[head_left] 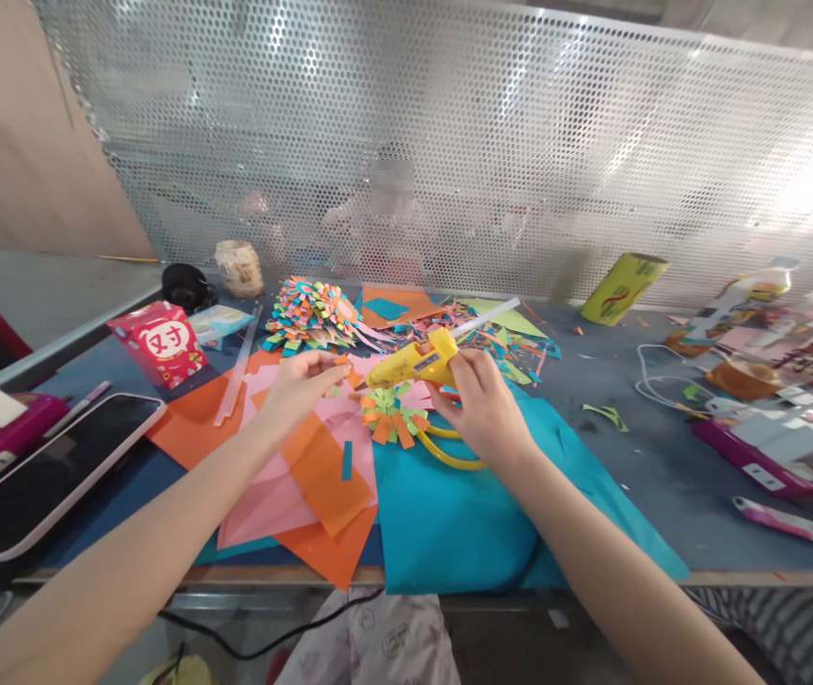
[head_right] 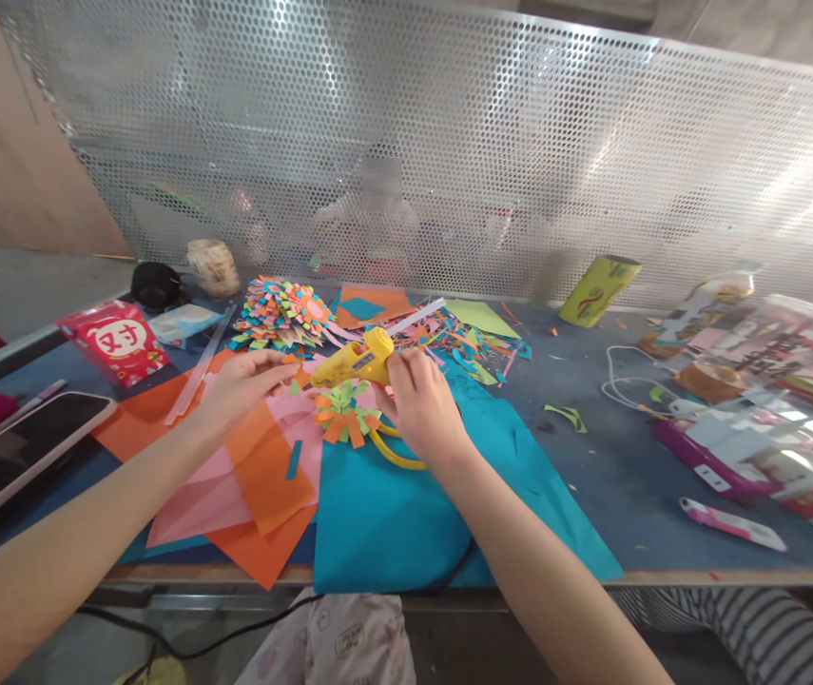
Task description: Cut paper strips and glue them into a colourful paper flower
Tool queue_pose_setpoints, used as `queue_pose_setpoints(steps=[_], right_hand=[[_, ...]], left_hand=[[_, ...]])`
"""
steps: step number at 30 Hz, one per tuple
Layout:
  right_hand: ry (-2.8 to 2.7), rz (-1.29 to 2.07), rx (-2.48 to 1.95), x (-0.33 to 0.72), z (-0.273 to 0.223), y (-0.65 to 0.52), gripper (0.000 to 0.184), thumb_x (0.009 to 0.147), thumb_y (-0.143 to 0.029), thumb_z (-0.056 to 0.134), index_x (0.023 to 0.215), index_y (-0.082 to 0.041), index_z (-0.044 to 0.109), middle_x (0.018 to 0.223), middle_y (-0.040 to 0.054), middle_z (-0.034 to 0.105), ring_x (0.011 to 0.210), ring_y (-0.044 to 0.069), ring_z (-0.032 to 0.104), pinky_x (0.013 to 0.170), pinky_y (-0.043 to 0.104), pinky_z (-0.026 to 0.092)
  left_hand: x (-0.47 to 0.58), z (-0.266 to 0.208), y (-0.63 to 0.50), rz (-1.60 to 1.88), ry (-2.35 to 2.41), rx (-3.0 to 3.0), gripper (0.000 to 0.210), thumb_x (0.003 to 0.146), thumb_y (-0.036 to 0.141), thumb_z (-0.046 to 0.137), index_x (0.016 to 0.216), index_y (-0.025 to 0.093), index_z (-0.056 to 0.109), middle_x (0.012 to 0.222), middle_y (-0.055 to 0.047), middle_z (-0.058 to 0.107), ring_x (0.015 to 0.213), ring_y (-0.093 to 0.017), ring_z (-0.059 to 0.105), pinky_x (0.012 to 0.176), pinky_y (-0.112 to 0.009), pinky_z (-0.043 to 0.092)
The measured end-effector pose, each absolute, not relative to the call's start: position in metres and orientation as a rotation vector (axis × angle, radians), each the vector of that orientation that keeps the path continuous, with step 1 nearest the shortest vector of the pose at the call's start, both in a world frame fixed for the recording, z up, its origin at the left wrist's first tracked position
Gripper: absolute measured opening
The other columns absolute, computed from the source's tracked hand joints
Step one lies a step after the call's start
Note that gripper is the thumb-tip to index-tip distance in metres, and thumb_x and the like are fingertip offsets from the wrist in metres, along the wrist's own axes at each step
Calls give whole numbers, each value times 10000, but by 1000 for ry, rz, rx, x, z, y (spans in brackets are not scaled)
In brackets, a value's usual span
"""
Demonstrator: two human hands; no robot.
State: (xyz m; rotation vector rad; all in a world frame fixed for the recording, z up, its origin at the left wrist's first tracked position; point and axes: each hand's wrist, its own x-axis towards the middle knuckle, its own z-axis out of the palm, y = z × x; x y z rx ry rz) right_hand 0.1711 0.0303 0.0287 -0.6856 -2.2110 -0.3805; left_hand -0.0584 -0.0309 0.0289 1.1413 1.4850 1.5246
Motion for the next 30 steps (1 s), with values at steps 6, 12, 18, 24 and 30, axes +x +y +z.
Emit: queue_pose_setpoints(steps=[6, 12, 18, 24, 30], right_hand=[[-2165, -455, -687, 174, 28, 33, 214, 866, -260, 498, 1059, -169, 497, 950, 123, 507, 899, 254, 546, 784, 413, 533], [-2188, -404, -692, 173, 29, 30, 239, 869, -258, 488, 1098, -191, 480, 951, 111, 509, 896, 250, 557, 833, 438, 518], [-2168, -429, -705, 172, 29, 31, 220, 868, -250, 495, 1078, -187, 481, 925, 108, 516, 873, 248, 556, 805, 428, 526], [-2146, -384, -782, 173, 26, 39, 224, 860, -295, 507, 1050, -177, 509, 950, 121, 515, 893, 257, 561, 789, 416, 527], [-2050, -223, -1363, 192, 18, 69, 282, 781, -369, 558, 943, -138, 574, 911, 129, 554, 837, 265, 592, 717, 404, 516]], left_hand=[[-58, 31, -33, 1536, 1500, 1119, 289, 545, 378, 713, 694, 159, 597, 552, 18, 582, 498, -96, 488, 500, -236, 358], [-57, 31, -32, 1523, 1495, 1148, 286, 545, 388, 702, 679, 163, 588, 555, 16, 567, 488, -94, 467, 501, -245, 355], [-56, 31, -32, 1486, 1477, 1168, 258, 568, 381, 698, 680, 169, 601, 555, 21, 561, 493, -92, 462, 499, -241, 356], [-56, 29, -32, 1513, 1368, 1097, 237, 560, 342, 737, 672, 167, 622, 583, 18, 591, 510, -79, 488, 513, -226, 377], [-55, 30, -34, 1552, 1312, 1093, 287, 544, 355, 770, 711, 159, 643, 605, 6, 610, 525, -84, 512, 515, -227, 383]])
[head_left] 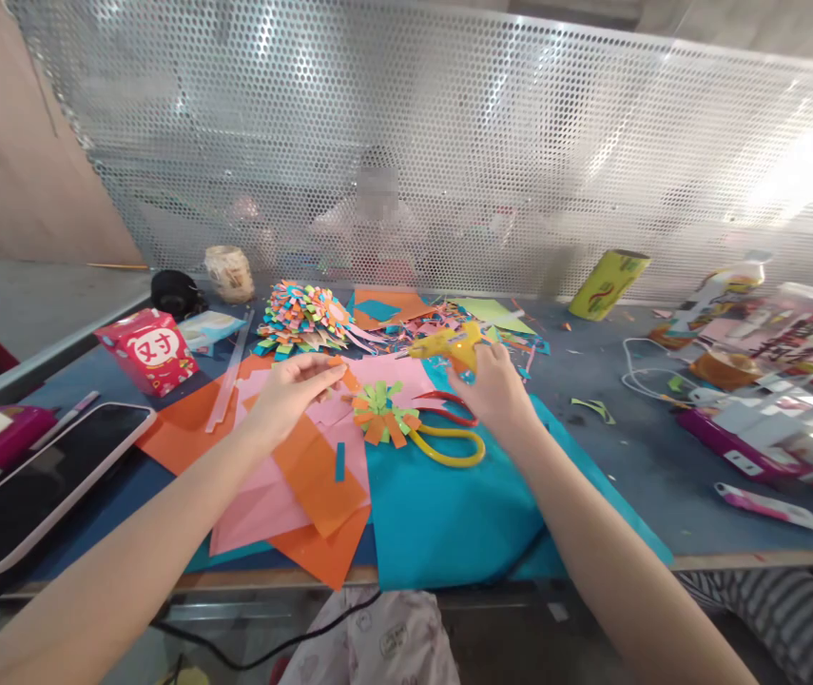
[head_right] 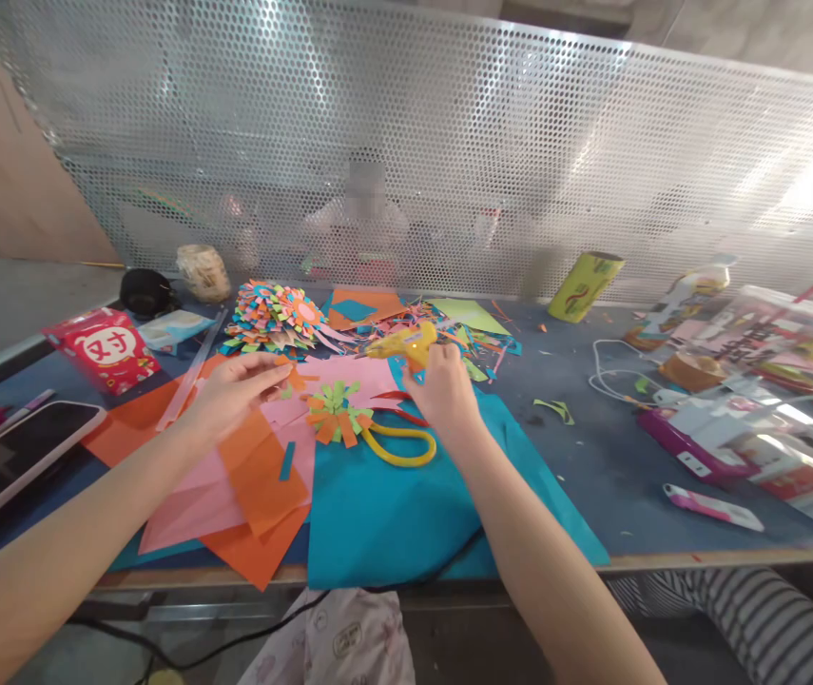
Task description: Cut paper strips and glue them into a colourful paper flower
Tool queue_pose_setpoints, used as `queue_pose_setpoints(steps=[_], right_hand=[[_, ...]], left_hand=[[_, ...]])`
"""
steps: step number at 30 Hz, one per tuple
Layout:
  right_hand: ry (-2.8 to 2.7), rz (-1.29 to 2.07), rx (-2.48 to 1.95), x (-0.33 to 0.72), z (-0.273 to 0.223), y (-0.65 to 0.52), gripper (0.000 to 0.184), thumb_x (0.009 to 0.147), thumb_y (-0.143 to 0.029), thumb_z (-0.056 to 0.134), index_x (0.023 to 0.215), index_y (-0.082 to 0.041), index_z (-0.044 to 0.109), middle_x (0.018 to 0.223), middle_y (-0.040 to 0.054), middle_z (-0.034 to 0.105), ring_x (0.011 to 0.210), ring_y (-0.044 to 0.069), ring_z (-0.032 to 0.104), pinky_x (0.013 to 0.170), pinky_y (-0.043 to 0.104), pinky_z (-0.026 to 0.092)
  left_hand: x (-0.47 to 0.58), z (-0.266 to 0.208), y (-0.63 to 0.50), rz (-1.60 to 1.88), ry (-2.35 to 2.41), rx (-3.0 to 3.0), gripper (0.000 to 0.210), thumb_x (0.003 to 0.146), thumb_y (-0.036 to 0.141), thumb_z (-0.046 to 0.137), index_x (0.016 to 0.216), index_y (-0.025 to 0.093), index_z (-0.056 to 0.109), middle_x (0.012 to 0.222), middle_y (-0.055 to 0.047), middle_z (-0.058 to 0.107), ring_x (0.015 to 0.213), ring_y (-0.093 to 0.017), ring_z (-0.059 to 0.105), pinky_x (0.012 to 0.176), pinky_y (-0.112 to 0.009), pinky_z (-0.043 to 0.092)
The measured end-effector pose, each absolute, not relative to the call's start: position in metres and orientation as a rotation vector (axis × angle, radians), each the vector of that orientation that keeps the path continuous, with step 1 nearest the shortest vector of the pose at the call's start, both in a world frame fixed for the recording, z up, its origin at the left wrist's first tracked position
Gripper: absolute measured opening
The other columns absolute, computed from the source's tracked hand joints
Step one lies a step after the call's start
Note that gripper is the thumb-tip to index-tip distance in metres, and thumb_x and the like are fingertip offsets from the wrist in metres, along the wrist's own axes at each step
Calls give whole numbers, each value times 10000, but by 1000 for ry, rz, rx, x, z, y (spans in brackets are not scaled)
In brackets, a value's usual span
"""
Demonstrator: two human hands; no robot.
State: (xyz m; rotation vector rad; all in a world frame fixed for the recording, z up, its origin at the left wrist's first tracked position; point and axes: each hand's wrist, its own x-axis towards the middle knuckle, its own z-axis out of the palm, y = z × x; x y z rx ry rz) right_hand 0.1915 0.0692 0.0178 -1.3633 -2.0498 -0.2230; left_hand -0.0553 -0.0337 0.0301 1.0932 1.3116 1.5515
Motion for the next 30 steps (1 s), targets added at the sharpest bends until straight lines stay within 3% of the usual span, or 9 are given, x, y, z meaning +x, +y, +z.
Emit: queue_pose_setpoints(steps=[3, 7, 10, 15, 18, 22, 26, 30], right_hand=[[-1987, -97, -1831, 208, 15, 85, 340, 762, -428, 558, 890, -120, 625, 843, 150, 593, 794, 286, 615, 671, 425, 511], [-1952, -136, -2100, 215, 22, 82, 465, 769, -502, 557, 960, -89, 653, 966, 242, 607, 960, 416, 579, 715, 555, 474], [-2142, -243, -1701, 206, 33, 66, 485, 828, -495, 510, 1051, -82, 631, 1075, 247, 590, 1055, 407, 538, 808, 572, 452], [-2756, -264, -371, 183, 39, 38, 541, 817, -531, 547, 1207, -157, 568, 1221, 135, 599, 1152, 284, 523, 984, 452, 419], [-2869, -383, -136, 174, 31, 32, 529, 858, -459, 522, 1253, -106, 536, 1254, 146, 588, 1180, 286, 522, 981, 447, 430], [-2858, -371, -64, 172, 20, 36, 316, 916, -245, 429, 1144, -131, 616, 1161, 112, 653, 1140, 251, 569, 938, 416, 473], [-2619, 88, -208, 170, 15, 42, 257, 899, -220, 420, 963, -175, 665, 1024, 86, 702, 1041, 214, 624, 905, 381, 497], [-1923, 929, -684, 166, 16, 45, 212, 855, -381, 490, 779, -211, 591, 730, 8, 654, 709, 157, 639, 655, 295, 539]], left_hand=[[-56, 30, -34, 1569, 1310, 1095, 314, 537, 369, 783, 728, 155, 656, 626, -6, 629, 529, -84, 513, 513, -226, 380], [-57, 30, -34, 1584, 1297, 1087, 325, 539, 385, 790, 725, 152, 662, 632, -11, 640, 533, -83, 517, 523, -220, 385], [-58, 30, -34, 1596, 1284, 1075, 339, 536, 397, 796, 726, 150, 663, 640, -12, 645, 539, -83, 526, 527, -216, 389], [-59, 27, -33, 1586, 1298, 1112, 321, 568, 405, 779, 725, 151, 662, 648, -19, 651, 543, -86, 533, 519, -211, 382], [-59, 27, -33, 1591, 1293, 1115, 305, 573, 392, 775, 717, 150, 657, 634, -13, 645, 524, -80, 521, 512, -207, 373], [-57, 28, -33, 1587, 1298, 1111, 313, 563, 387, 780, 713, 143, 652, 629, -12, 644, 519, -77, 524, 511, -204, 375], [-58, 27, -32, 1628, 1295, 1065, 341, 545, 398, 786, 724, 149, 637, 650, -1, 644, 533, -78, 542, 509, -196, 389], [-60, 28, -31, 1730, 1281, 929, 402, 507, 410, 803, 763, 165, 611, 694, 10, 644, 613, -104, 602, 527, -193, 421]])
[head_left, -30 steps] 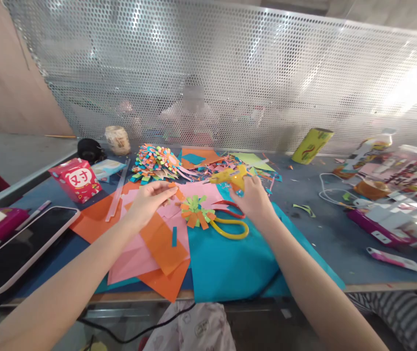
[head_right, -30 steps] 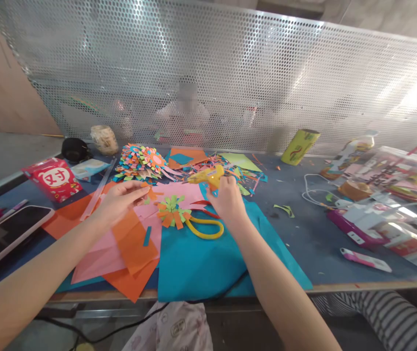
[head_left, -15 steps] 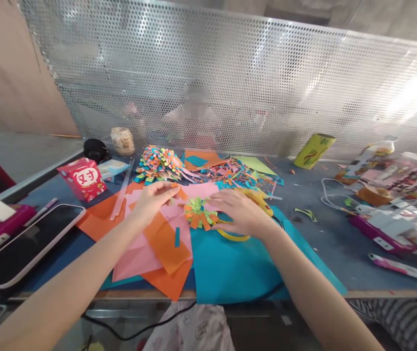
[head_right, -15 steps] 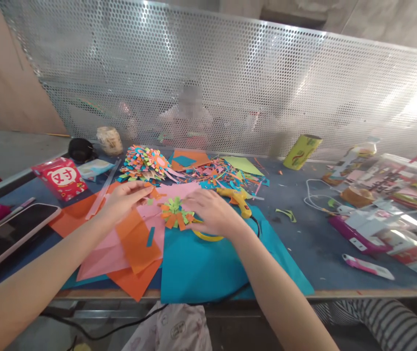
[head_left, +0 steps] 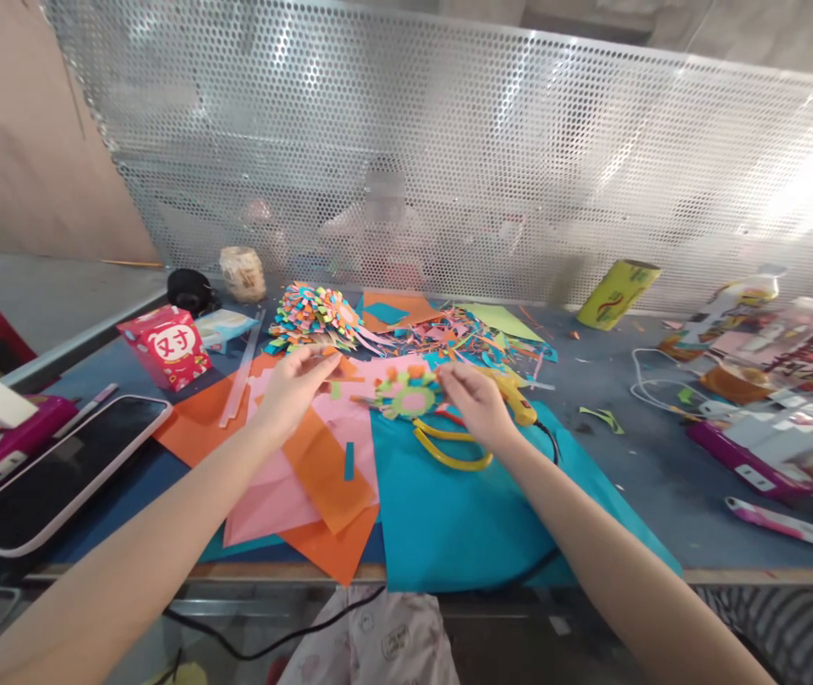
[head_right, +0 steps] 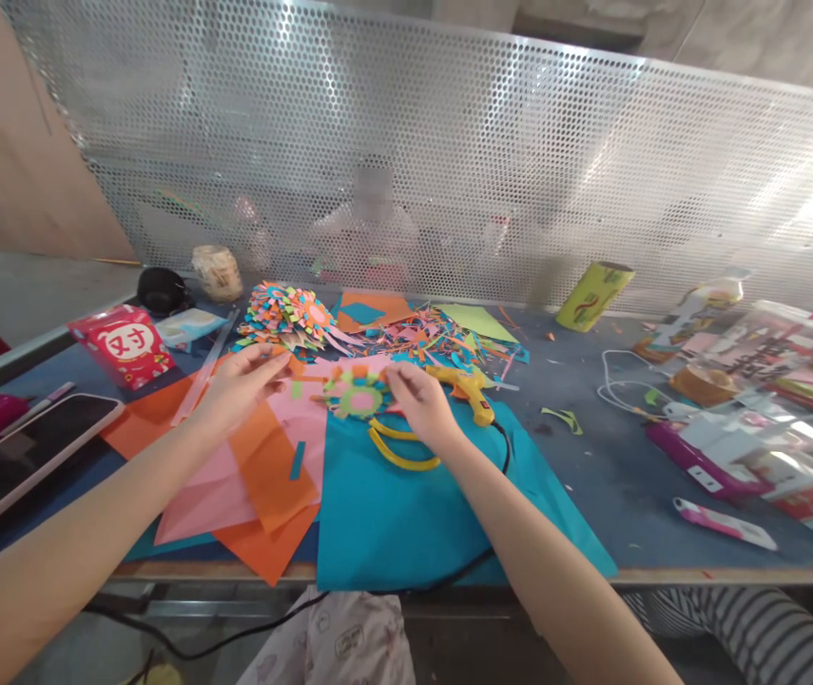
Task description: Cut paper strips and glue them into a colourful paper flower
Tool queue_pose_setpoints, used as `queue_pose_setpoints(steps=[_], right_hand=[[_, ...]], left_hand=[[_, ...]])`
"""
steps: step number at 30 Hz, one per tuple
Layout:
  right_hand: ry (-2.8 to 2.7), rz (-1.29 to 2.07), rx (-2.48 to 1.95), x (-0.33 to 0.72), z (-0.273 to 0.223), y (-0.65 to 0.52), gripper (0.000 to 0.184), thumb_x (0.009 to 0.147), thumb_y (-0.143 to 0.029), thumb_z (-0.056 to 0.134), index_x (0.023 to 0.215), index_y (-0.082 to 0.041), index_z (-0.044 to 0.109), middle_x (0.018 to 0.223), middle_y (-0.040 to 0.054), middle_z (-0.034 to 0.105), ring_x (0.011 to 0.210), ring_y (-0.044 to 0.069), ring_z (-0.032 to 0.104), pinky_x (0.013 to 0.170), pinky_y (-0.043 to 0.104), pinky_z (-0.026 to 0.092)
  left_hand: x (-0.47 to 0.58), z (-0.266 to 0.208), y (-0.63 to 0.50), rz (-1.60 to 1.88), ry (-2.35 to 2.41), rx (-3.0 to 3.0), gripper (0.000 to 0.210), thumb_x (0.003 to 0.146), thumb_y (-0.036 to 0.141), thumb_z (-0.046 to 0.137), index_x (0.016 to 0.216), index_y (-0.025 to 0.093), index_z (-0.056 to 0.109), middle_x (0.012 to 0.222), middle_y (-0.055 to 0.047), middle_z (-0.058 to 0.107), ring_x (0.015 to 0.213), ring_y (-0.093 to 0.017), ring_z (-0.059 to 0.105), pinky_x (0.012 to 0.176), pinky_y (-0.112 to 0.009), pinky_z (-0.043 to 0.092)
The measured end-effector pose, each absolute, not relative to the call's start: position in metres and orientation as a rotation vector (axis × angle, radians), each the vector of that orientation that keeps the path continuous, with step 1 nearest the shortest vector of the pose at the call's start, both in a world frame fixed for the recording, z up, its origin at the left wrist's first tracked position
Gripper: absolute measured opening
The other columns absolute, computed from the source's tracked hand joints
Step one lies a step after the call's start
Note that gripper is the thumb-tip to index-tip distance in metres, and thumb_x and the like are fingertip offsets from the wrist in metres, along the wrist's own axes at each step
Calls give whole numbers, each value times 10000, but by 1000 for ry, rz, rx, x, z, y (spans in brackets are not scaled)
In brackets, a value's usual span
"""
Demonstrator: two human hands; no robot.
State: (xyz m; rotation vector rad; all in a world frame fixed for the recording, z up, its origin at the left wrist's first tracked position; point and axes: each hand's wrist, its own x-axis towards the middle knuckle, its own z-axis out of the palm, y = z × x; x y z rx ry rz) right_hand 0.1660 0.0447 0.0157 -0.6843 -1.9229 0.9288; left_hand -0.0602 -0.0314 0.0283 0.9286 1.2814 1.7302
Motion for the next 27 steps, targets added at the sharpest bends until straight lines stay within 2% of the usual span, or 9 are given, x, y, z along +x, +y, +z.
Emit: queue_pose_setpoints(steps=[2, 4, 7, 9, 15, 18, 20, 23, 27], right_hand=[[-1546, 1360, -738, 164, 17, 45, 211, 792, -431, 568, 761, -223, 553, 642, -25, 604, 593, 142, 600, 555, 274, 520], [-1272, 1673, -741, 162, 19, 43, 193, 738, -390, 634, 774, -223, 545, 636, -30, 605, 558, 140, 589, 513, 266, 504], [-1067, 1860, -772, 161, 23, 40, 100, 741, -272, 621, 769, -210, 547, 672, -18, 635, 564, 132, 595, 513, 252, 498], [-1033, 1921, -783, 161, 25, 38, 41, 774, -243, 566, 767, -205, 551, 669, -15, 639, 550, 126, 590, 523, 251, 502], [-984, 2000, -810, 161, 30, 34, 190, 835, -382, 535, 747, -214, 544, 548, -46, 567, 537, 119, 590, 640, 265, 532], [-1067, 2007, -889, 159, 29, 31, 218, 751, -395, 652, 788, -205, 554, 654, -22, 633, 587, 134, 627, 595, 273, 539], [-1153, 1982, -951, 157, 27, 30, 270, 645, -289, 748, 803, -191, 553, 704, -12, 654, 578, 130, 632, 534, 251, 531], [-1234, 1990, -939, 156, 25, 29, 437, 496, -127, 796, 848, -183, 543, 732, -26, 658, 608, 143, 656, 549, 266, 558], [-1322, 2024, -810, 159, 22, 30, 538, 505, -110, 789, 985, -208, 565, 847, -13, 689, 744, 167, 690, 642, 287, 588]], left_hand=[[-60, 29, -31, 1738, 1283, 885, 425, 480, 404, 815, 757, 165, 599, 668, 13, 638, 604, -107, 604, 515, -190, 415], [-60, 30, -31, 1724, 1285, 877, 424, 464, 392, 821, 737, 160, 594, 629, 19, 623, 573, -100, 591, 490, -183, 393], [-59, 28, -32, 1683, 1284, 893, 380, 490, 369, 809, 721, 150, 602, 625, 13, 621, 582, -97, 593, 495, -183, 388], [-58, 26, -32, 1648, 1284, 891, 357, 506, 349, 800, 731, 147, 610, 659, -1, 645, 615, -106, 612, 526, -192, 407], [-58, 22, -31, 1591, 1258, 902, 334, 531, 309, 783, 761, 146, 605, 719, -50, 697, 685, -159, 658, 560, -222, 417], [-57, 21, -31, 1581, 1269, 911, 317, 539, 305, 777, 752, 145, 606, 726, -52, 701, 689, -155, 656, 573, -222, 424], [-57, 22, -32, 1583, 1278, 920, 307, 543, 314, 774, 745, 147, 613, 716, -43, 694, 675, -148, 649, 577, -223, 430], [-55, 24, -33, 1594, 1294, 925, 318, 530, 325, 780, 735, 147, 615, 705, -41, 685, 665, -149, 644, 568, -227, 431], [-54, 27, -34, 1634, 1313, 876, 361, 504, 317, 792, 755, 146, 597, 716, -37, 682, 678, -156, 651, 579, -232, 445]])
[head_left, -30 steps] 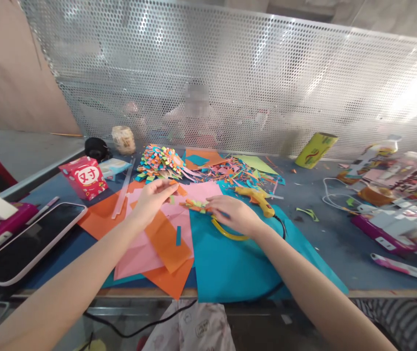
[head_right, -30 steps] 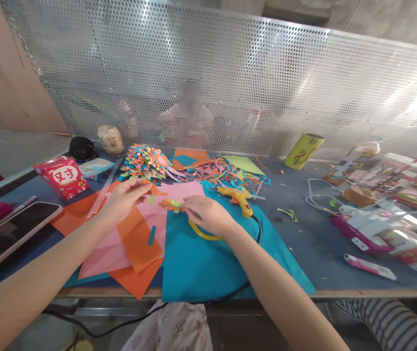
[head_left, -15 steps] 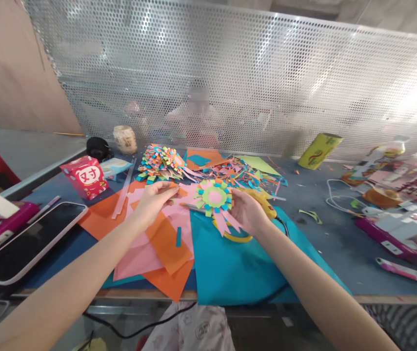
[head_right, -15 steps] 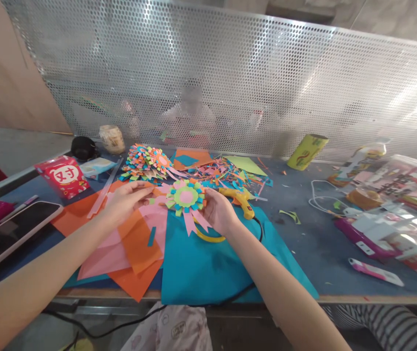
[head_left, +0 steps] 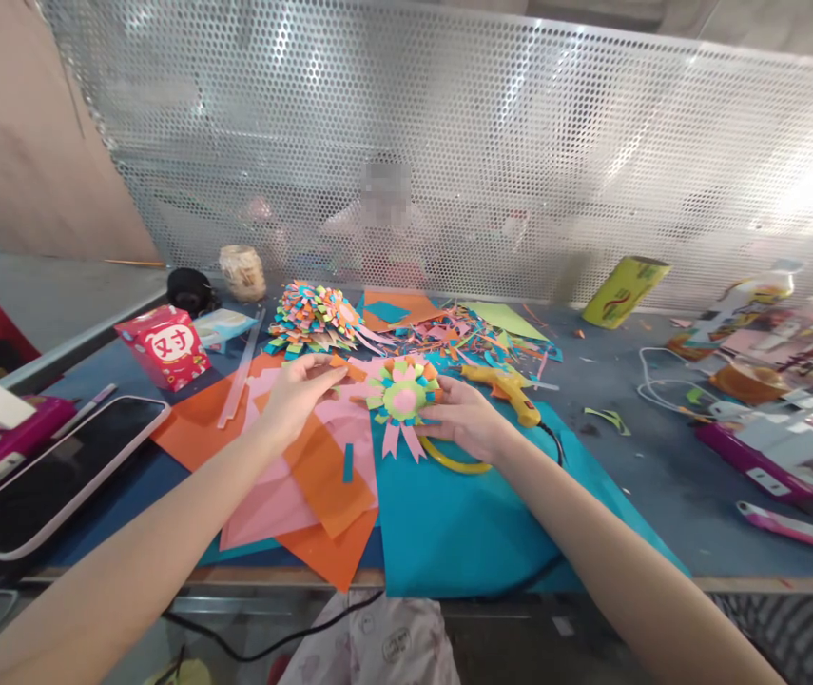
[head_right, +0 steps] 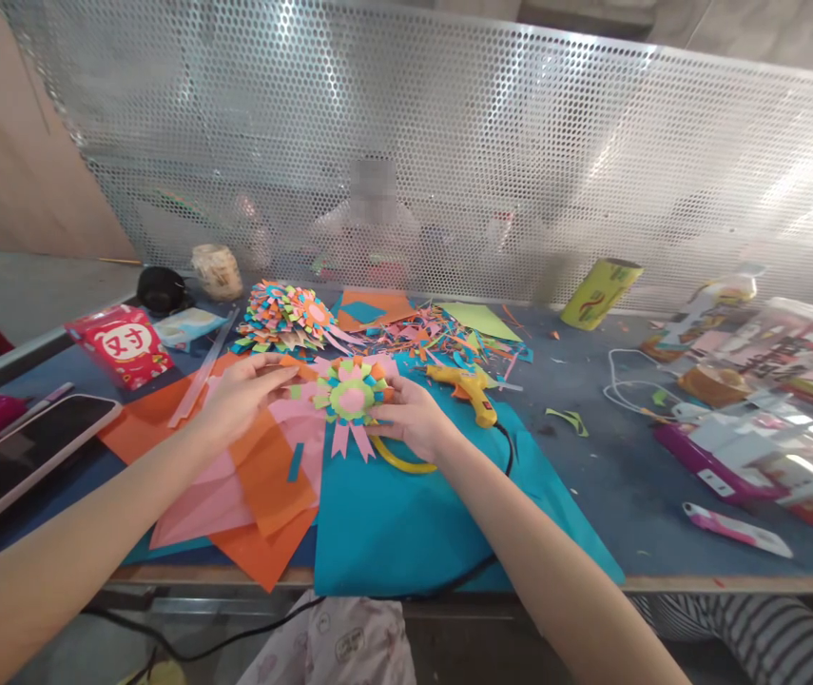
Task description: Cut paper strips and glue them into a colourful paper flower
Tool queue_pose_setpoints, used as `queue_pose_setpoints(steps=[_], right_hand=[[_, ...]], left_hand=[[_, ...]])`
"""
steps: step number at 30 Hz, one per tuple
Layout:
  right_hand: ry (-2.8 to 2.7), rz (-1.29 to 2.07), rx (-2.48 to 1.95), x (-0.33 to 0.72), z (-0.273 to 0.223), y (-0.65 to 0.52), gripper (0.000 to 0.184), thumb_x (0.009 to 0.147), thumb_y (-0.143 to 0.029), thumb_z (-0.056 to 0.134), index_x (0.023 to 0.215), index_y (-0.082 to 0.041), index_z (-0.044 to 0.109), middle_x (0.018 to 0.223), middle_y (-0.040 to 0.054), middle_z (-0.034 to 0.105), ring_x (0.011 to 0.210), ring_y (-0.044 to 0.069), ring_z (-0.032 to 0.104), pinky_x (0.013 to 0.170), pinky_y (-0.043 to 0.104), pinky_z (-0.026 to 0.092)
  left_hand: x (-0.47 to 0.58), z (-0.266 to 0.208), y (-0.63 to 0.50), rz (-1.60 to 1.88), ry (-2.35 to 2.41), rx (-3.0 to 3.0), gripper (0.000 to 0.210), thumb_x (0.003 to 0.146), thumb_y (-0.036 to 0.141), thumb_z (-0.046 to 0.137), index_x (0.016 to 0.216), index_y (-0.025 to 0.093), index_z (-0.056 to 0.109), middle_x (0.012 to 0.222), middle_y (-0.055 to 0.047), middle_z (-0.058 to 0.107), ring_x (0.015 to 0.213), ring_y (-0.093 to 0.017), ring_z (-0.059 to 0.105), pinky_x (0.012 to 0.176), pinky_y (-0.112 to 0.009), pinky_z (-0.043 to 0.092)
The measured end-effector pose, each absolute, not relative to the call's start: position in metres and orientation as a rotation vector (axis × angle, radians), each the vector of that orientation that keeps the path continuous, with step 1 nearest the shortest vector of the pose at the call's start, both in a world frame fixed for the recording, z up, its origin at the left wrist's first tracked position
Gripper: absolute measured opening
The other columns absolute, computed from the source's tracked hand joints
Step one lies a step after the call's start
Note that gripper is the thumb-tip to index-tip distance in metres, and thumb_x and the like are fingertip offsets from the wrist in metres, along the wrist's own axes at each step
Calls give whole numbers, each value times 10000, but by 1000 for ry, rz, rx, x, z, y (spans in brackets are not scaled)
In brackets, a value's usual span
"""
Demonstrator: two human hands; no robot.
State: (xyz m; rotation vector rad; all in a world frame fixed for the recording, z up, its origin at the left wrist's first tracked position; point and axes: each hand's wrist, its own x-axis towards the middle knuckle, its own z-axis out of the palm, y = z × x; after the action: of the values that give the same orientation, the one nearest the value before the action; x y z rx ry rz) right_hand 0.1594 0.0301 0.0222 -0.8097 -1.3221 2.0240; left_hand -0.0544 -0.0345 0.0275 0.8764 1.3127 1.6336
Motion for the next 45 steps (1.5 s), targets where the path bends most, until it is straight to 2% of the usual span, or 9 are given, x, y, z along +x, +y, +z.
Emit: queue_pose_setpoints(steps=[4, 10, 20, 27, 40, 45], right_hand=[[-1411, 1993, -778, 161, 20, 31, 468, 562, -155, 789, 987, -218, 605, 921, 1, 703, 798, 162, 693, 654, 263, 588], [-1365, 1975, -739, 159, 24, 26, 467, 515, -181, 821, 940, -212, 628, 891, 3, 709, 787, 174, 698, 662, 273, 586], [-1387, 1970, -734, 158, 24, 24, 427, 534, -180, 815, 921, -210, 636, 862, -5, 704, 728, 152, 692, 627, 255, 579], [-1393, 1968, -766, 159, 26, 23, 422, 517, -173, 820, 901, -212, 648, 834, -3, 714, 720, 151, 694, 613, 241, 584], [-1401, 1939, -808, 158, 28, 21, 429, 508, -175, 824, 902, -202, 656, 823, 4, 715, 704, 149, 692, 594, 227, 574], [-1507, 1854, -822, 157, 25, 22, 427, 531, -243, 821, 921, -221, 650, 853, 4, 717, 731, 159, 694, 624, 249, 568]], left_hand=[[-54, 31, -36, 1655, 1277, 881, 375, 498, 318, 799, 751, 150, 580, 698, -22, 673, 687, -174, 673, 574, -233, 448], [-49, 35, -40, 1693, 1256, 960, 379, 511, 340, 806, 750, 154, 577, 706, -27, 682, 690, -182, 677, 561, -239, 461], [-37, 41, -48, 1604, 1246, 1093, 300, 558, 319, 778, 729, 160, 589, 670, -20, 682, 543, -123, 600, 560, -262, 481], [-39, 41, -51, 1555, 1201, 1146, 262, 597, 296, 754, 758, 170, 589, 686, -20, 682, 525, -126, 602, 550, -268, 479], [-36, 45, -55, 1522, 1094, 1239, 215, 637, 283, 717, 803, 175, 635, 774, -24, 658, 619, -117, 596, 587, -258, 492], [-36, 43, -55, 1506, 1091, 1284, 245, 631, 316, 727, 814, 176, 644, 807, -37, 643, 668, -137, 594, 610, -271, 473]])
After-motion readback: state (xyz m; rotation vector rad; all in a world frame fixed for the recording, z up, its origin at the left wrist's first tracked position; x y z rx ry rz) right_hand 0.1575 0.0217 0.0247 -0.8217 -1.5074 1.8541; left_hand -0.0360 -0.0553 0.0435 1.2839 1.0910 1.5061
